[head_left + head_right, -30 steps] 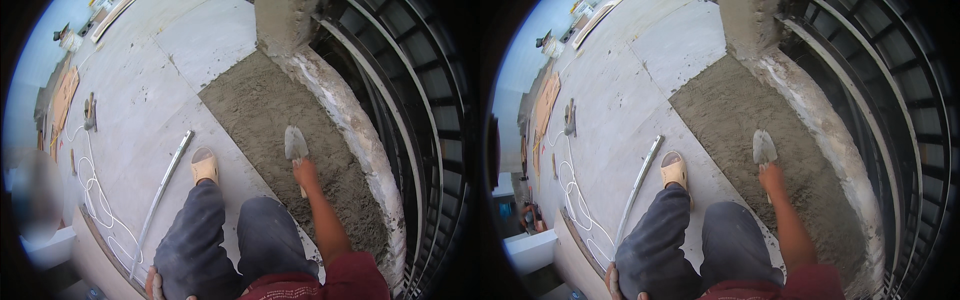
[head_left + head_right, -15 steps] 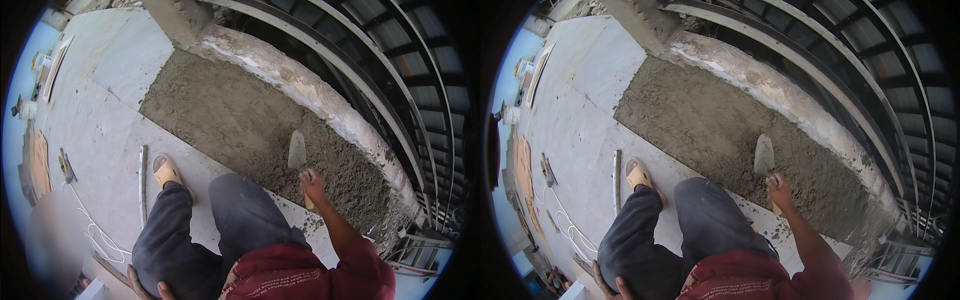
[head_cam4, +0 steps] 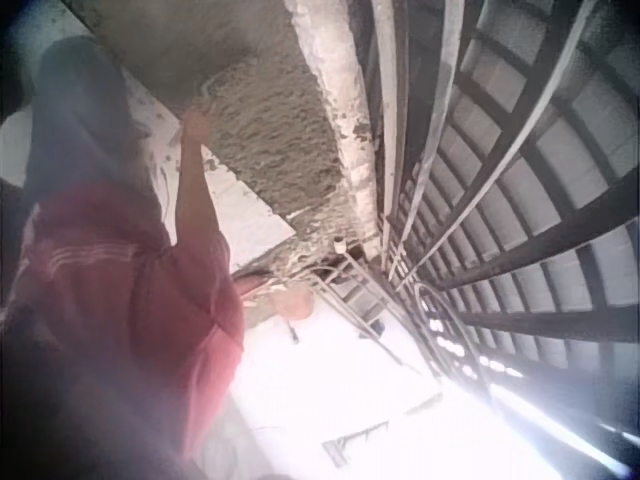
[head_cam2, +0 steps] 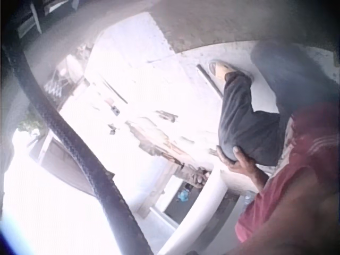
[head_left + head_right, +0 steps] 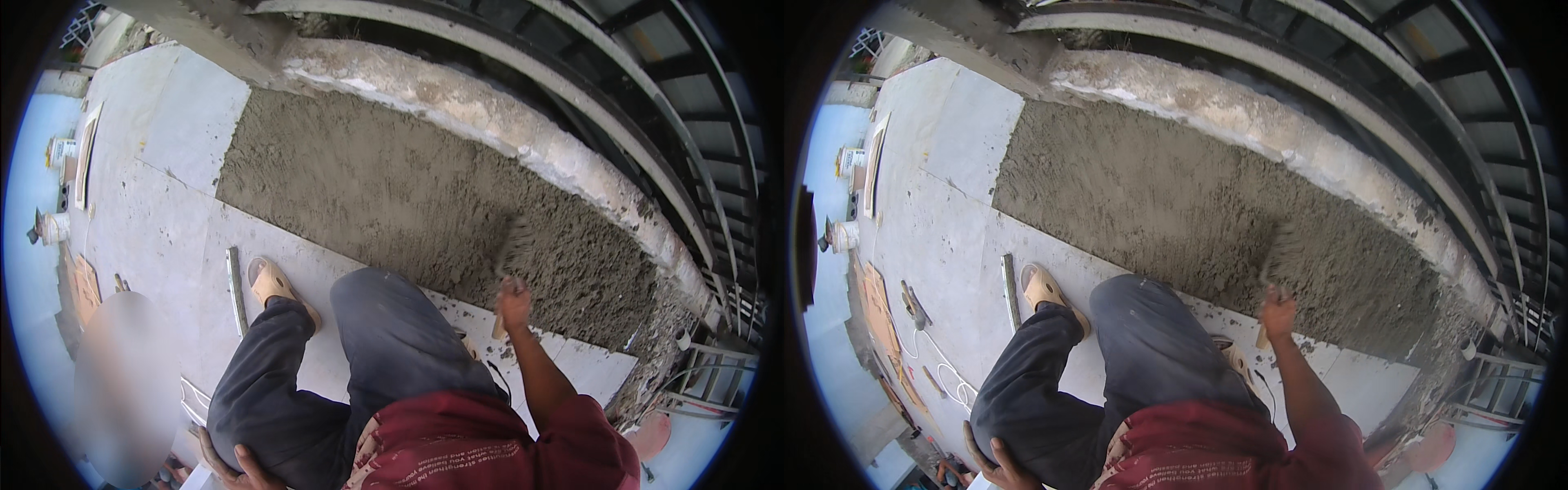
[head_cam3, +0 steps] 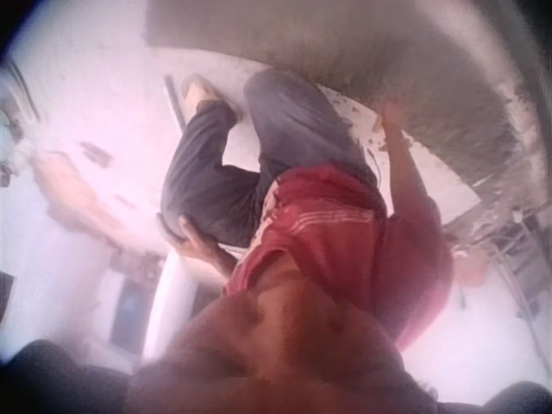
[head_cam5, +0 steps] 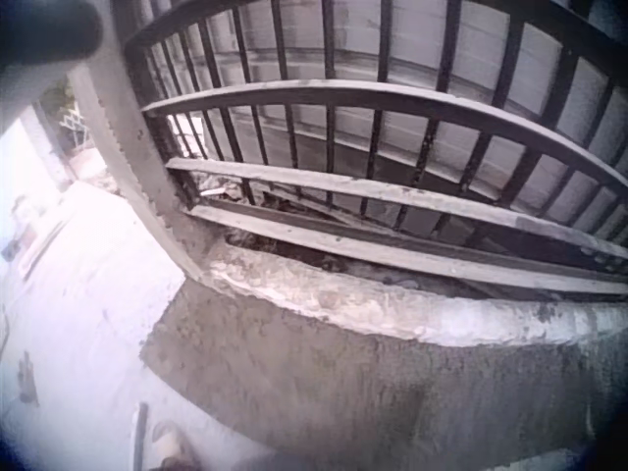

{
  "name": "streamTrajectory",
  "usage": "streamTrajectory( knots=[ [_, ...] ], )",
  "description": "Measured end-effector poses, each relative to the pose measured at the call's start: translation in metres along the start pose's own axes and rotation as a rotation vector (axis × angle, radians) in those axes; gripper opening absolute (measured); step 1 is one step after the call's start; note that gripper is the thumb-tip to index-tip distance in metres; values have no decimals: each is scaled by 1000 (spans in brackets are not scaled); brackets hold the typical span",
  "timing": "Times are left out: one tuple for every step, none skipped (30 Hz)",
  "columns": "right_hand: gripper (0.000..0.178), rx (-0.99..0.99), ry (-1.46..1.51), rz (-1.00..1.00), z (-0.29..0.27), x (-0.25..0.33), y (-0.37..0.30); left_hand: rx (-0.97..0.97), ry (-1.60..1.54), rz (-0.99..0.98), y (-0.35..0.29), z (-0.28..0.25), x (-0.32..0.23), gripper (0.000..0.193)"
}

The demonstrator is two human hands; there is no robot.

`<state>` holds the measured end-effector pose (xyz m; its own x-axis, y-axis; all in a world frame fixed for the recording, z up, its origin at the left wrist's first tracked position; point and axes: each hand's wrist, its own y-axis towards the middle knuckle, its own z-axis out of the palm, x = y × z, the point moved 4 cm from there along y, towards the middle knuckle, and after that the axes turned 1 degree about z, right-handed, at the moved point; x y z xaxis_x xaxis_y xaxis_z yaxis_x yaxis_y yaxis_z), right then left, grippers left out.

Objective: The person spreads wet cement on a floor section using a trowel and a straightedge, then places a large floor tile onto the cement and taps it with a rubber mallet to level it. The person briefly interacts with a smartphone showing a QR code before resuming tile placement.

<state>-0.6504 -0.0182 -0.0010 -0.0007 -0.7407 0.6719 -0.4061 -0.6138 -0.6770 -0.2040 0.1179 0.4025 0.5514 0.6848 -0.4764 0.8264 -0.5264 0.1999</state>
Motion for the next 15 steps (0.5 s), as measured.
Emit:
streamTrajectory(
  knots=[
    [21,-54,79,-14,-9,-5,0,-20,7,4,-2,-2,2,71],
    [21,-6,45,-14,-5,3,-5,-45,15,7,-6,-4,6,71],
    [21,46,10,-15,-1,13,-11,-55,35,3,-9,-6,11,71],
    [20,85,-25,-15,-1,17,-17,-54,49,2,-10,-7,14,70],
    [19,240,-387,-247,10,7,-17,-54,63,-1,-11,-8,17,70],
    [21,346,-520,-447,29,-4,-20,-42,64,-17,-12,-9,20,70],
    [25,452,-650,-650,51,-18,-27,-30,62,-35,-12,-7,18,71],
    [30,583,-568,-489,65,-48,-28,-20,55,-50,-12,-5,15,71],
    [35,714,-480,-337,78,-64,-32,-20,59,-33,-11,-4,12,71],
    [41,675,-549,-357,75,-70,-31,-18,63,-15,-10,-3,9,70],
    [47,638,-620,-381,73,-67,-32,-20,66,-1,-10,-3,7,70],
    [53,599,-690,-405,71,-64,-33,-31,69,5,-10,-3,7,70],
    [53,552,-699,-267,56,-70,-28,-42,71,12,-9,-2,7,69],
    [54,501,-708,-133,32,-77,-20,-54,70,17,-9,-2,7,69],
    [44,403,-625,-165,0,-96,-12,-52,85,37,-6,0,4,69]
  ],
)
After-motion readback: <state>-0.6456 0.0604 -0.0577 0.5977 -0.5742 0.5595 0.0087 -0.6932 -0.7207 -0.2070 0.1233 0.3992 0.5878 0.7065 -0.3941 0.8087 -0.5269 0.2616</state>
